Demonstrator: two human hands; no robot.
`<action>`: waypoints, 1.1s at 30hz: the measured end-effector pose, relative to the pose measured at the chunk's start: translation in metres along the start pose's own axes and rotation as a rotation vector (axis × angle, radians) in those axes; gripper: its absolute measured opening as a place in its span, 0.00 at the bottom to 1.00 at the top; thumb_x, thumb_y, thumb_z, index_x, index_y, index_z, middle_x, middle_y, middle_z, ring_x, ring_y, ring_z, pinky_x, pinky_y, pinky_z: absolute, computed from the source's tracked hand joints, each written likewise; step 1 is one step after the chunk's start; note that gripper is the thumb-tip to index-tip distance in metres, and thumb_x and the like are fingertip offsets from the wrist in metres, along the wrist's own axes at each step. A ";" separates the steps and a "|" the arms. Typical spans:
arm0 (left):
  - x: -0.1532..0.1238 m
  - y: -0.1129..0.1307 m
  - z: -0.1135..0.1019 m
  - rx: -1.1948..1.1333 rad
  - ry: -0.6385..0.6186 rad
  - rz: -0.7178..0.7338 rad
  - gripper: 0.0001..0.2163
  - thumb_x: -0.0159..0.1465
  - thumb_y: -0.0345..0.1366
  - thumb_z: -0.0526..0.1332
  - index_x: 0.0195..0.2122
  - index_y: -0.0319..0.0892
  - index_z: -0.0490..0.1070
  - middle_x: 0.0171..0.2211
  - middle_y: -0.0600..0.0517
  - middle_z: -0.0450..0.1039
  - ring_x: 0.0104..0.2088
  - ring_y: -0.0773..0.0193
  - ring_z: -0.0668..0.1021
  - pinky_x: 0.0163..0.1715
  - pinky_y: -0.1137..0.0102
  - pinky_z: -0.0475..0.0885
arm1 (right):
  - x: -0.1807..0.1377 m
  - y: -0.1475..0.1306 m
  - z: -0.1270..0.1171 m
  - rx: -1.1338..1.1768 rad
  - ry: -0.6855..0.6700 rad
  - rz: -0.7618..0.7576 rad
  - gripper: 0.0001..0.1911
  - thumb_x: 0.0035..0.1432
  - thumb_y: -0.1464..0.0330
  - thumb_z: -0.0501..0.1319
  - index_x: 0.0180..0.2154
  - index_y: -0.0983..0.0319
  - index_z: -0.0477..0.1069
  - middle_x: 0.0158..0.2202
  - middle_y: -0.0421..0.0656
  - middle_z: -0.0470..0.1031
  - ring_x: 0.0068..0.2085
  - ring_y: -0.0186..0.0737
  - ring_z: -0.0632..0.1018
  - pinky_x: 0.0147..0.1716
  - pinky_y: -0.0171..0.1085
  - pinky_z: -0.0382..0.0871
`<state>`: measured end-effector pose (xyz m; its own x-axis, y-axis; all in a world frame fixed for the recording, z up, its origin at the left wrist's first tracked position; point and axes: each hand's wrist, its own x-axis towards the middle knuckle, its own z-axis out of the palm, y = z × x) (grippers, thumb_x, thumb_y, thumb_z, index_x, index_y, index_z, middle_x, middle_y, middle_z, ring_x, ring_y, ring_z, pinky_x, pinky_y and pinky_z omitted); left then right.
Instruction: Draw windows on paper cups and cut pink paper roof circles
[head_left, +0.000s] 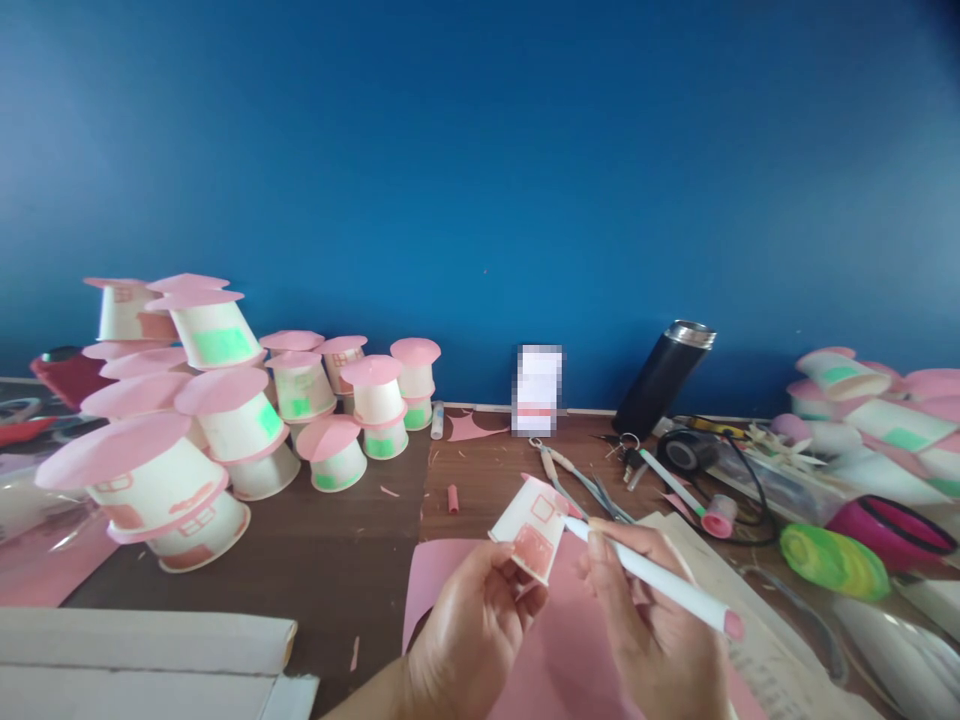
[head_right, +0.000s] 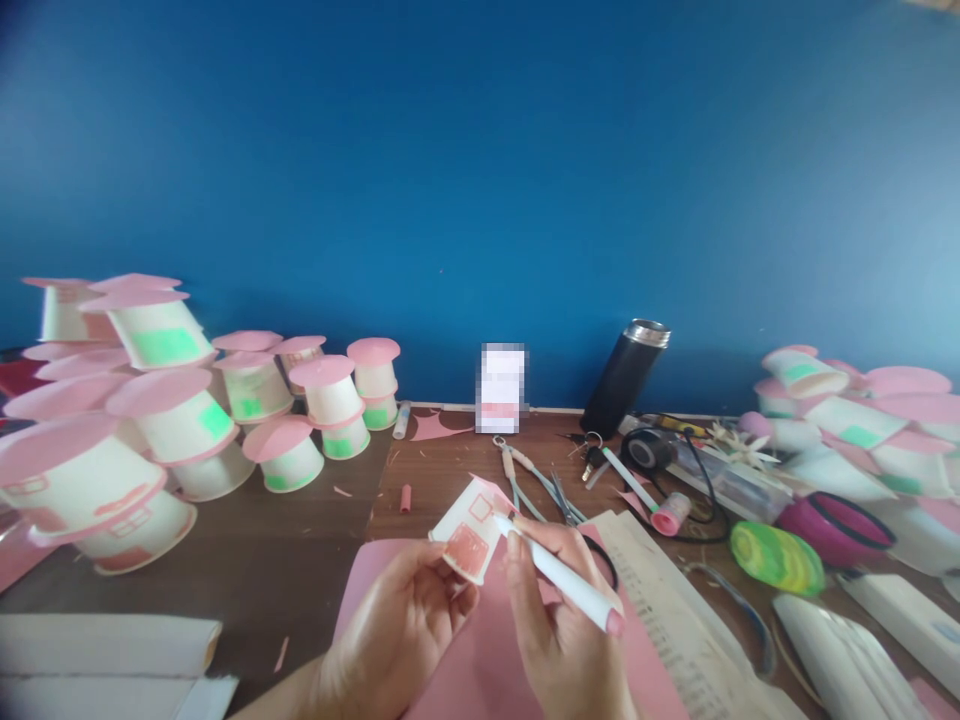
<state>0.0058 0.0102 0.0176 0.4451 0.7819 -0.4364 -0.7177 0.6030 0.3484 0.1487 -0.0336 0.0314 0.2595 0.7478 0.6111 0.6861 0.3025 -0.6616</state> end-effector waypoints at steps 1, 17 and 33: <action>0.000 0.000 0.000 0.003 -0.001 0.004 0.06 0.61 0.28 0.58 0.29 0.37 0.72 0.30 0.48 0.72 0.31 0.64 0.72 0.36 0.68 0.69 | 0.000 0.000 0.000 -0.001 -0.009 -0.001 0.07 0.65 0.65 0.58 0.43 0.59 0.71 0.34 0.46 0.77 0.35 0.42 0.80 0.29 0.35 0.76; -0.003 0.002 0.002 0.038 -0.041 -0.001 0.08 0.61 0.29 0.57 0.26 0.37 0.73 0.29 0.48 0.72 0.32 0.64 0.71 0.38 0.68 0.68 | -0.001 0.001 0.003 -0.006 -0.062 -0.036 0.05 0.65 0.66 0.57 0.42 0.58 0.70 0.34 0.44 0.78 0.35 0.41 0.81 0.28 0.32 0.74; -0.004 0.001 0.002 0.035 -0.054 0.004 0.07 0.59 0.29 0.58 0.26 0.37 0.74 0.29 0.49 0.73 0.31 0.64 0.72 0.37 0.68 0.68 | 0.000 0.000 0.004 -0.034 -0.069 -0.045 0.05 0.65 0.66 0.57 0.41 0.57 0.70 0.32 0.42 0.77 0.33 0.39 0.80 0.33 0.33 0.75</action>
<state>0.0044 0.0087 0.0215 0.4710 0.7913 -0.3899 -0.7010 0.6040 0.3791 0.1461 -0.0309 0.0294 0.1814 0.7732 0.6077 0.7191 0.3173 -0.6183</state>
